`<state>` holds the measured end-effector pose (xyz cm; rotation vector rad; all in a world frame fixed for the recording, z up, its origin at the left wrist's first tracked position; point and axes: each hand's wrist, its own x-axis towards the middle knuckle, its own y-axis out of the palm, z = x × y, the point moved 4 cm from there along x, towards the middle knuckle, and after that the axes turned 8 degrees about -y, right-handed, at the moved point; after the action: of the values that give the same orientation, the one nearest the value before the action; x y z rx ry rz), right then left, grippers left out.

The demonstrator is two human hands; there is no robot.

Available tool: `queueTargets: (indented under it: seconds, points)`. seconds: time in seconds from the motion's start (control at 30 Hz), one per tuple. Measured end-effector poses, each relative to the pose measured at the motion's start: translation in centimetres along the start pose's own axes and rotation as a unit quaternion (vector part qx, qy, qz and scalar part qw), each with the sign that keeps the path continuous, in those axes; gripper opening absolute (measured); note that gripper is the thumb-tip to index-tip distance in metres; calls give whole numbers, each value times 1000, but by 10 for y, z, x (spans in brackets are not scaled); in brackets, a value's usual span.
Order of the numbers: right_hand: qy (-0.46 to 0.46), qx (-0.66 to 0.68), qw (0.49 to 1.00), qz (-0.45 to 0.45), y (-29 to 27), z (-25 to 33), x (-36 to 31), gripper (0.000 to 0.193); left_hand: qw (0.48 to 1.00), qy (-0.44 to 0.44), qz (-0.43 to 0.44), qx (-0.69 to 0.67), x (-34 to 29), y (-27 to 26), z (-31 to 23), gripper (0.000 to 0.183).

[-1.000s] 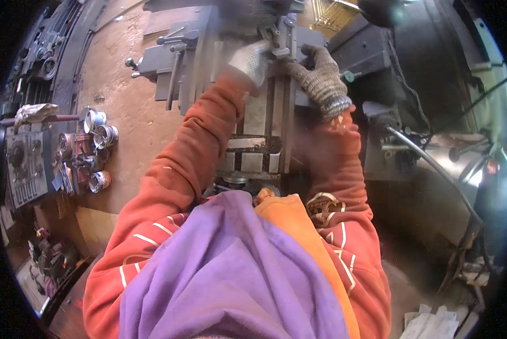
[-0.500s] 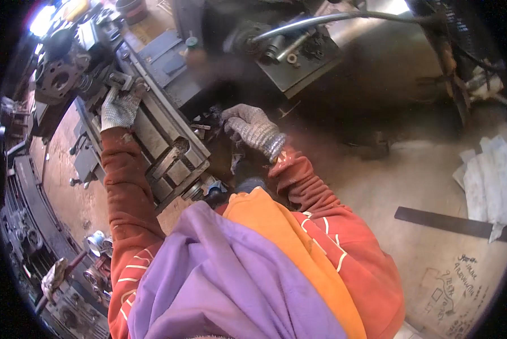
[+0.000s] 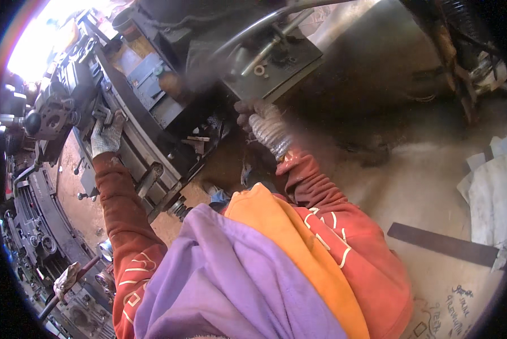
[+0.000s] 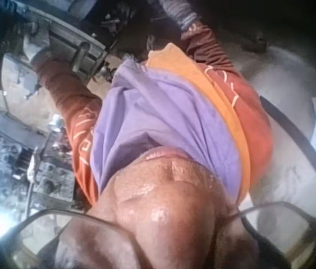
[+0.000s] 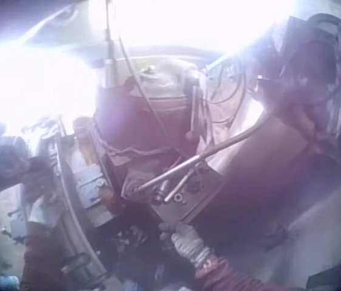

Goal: The person secures a metal component onto a milling machine table, tightening it with a wrench and organizing smaller parts into a container.

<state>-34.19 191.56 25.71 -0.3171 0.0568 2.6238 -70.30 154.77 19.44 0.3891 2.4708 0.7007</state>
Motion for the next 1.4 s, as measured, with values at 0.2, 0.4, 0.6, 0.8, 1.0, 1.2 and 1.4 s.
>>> queueTargets:
  seconds: [0.2, 0.4, 0.6, 0.8, 1.0, 1.2, 1.4]
  points:
    - [-227, -209, 925, -221, -134, 4, 70, 37, 998, 39, -29, 38, 5, -17, -3, 35]
    - [-173, -417, 881, -143, -180, 73, 157, 68, 963, 93, -40, 250, 15, -38, -10, 34]
    - [-117, -477, 867, -86, -194, 69, 192, 87, 995, -52, -76, -42, 17, -37, -10, 31]
    - [-89, -493, 860, -99, -223, 68, 184, 78, 989, -58, -90, -101, 6, -6, -3, 31]
    - [-106, -550, 819, -123, -231, 92, 165, 69, 983, -84, -48, -153, 1, -39, -7, 36]
    - [-123, -494, 857, -82, -233, 106, 123, 58, 983, -85, 17, -162, -13, 30, -4, 40]
    - [-110, -258, 960, 22, -187, 147, 43, 46, 879, 67, -120, 456, 0, -27, -15, 51]
